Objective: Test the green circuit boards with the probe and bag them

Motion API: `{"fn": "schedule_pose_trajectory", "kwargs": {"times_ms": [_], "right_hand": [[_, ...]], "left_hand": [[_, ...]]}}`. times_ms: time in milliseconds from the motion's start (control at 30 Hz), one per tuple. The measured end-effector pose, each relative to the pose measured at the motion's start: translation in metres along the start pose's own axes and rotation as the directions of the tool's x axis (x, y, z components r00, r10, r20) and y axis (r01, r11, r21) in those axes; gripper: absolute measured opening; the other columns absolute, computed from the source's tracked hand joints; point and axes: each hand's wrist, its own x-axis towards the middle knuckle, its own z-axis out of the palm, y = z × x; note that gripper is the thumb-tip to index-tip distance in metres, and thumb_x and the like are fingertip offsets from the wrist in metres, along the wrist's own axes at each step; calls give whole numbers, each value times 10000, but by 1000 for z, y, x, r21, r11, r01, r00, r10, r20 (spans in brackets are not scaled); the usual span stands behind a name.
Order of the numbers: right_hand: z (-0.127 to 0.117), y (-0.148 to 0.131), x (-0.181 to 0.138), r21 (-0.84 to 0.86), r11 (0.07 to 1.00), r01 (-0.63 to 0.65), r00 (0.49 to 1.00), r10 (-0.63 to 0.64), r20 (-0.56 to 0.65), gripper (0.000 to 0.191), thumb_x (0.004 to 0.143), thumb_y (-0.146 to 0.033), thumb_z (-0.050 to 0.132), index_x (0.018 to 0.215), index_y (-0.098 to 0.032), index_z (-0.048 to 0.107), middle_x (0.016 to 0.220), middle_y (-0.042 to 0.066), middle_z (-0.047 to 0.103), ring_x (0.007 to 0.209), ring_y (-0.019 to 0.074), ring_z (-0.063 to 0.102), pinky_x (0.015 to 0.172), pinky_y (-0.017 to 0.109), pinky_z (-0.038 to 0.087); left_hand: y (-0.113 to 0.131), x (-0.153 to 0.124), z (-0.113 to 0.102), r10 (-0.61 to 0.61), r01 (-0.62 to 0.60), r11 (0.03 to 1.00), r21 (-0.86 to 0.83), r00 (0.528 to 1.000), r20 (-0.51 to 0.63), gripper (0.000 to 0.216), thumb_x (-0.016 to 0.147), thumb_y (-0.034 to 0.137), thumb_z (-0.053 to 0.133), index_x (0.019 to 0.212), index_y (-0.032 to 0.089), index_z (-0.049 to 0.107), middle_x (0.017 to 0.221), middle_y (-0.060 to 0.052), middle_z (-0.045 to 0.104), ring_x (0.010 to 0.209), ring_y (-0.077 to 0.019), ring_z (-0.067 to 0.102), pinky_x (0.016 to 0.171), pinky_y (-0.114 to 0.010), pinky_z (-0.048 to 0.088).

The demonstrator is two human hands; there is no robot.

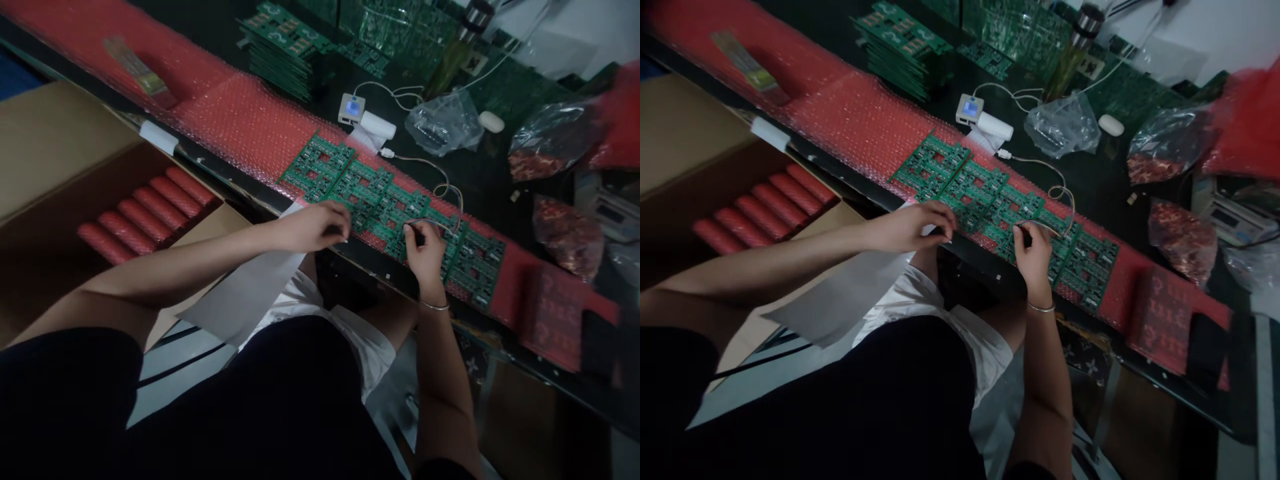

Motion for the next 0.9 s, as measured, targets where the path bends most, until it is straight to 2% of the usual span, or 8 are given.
{"fn": "schedule_pose_trajectory", "kwargs": {"times_ms": [67,133,267,400,733,833,900], "right_hand": [[-1,1,-1,91,995,-51,998,55,-36,332,1042,-542,576,935,-241,665,957,66,763,930,238,697,911,402,540],[-1,4,-1,161,982,-95,994,103,-45,335,1034,-549,585,931,-239,661,955,59,765,927,230,705,908,393,545],[1,7,-1,235,963,-128,987,147,-67,344,1022,-560,600,922,-237,660,946,55,767,897,217,709,873,370,551],[3,8,1,235,964,-125,986,146,-77,354,1024,-571,595,920,-240,665,942,56,772,879,215,710,863,368,555],[2,6,1,232,965,-124,985,147,-87,377,1016,-595,596,907,-243,675,941,56,786,866,216,713,841,367,556],[3,6,1,252,958,-138,982,166,-95,377,1006,-602,610,907,-243,675,946,58,784,872,220,714,850,372,559],[3,6,1,272,951,-147,979,180,-99,388,1001,-614,614,905,-243,673,949,60,783,871,219,713,850,371,563]], "left_hand": [[6,35,19,32,-32,999,-5,997,68,168,970,153,630,906,187,781,1059,-89,736,1023,-205,697,969,-336,544],[4,65,43,10,-13,1000,28,997,82,161,917,99,655,872,175,789,1082,-96,727,1077,-223,687,1008,-352,531],[-10,98,78,-83,74,991,114,994,71,150,866,86,679,835,165,803,1114,-107,713,1165,-263,649,1099,-409,488],[-15,102,87,-116,108,984,145,992,48,163,887,131,660,858,167,817,1142,-115,693,1177,-277,615,1110,-445,465],[-6,105,96,-214,206,950,235,977,11,150,888,168,669,876,172,819,1148,-127,665,1161,-310,599,1073,-472,470],[-5,95,98,-158,163,946,280,987,-42,170,925,188,685,1048,164,800,1200,-128,668,1172,-308,603,1058,-462,479],[-5,83,99,-65,79,933,351,996,-53,230,977,239,681,1178,173,774,1264,-132,672,1206,-312,601,1043,-458,480]]}}
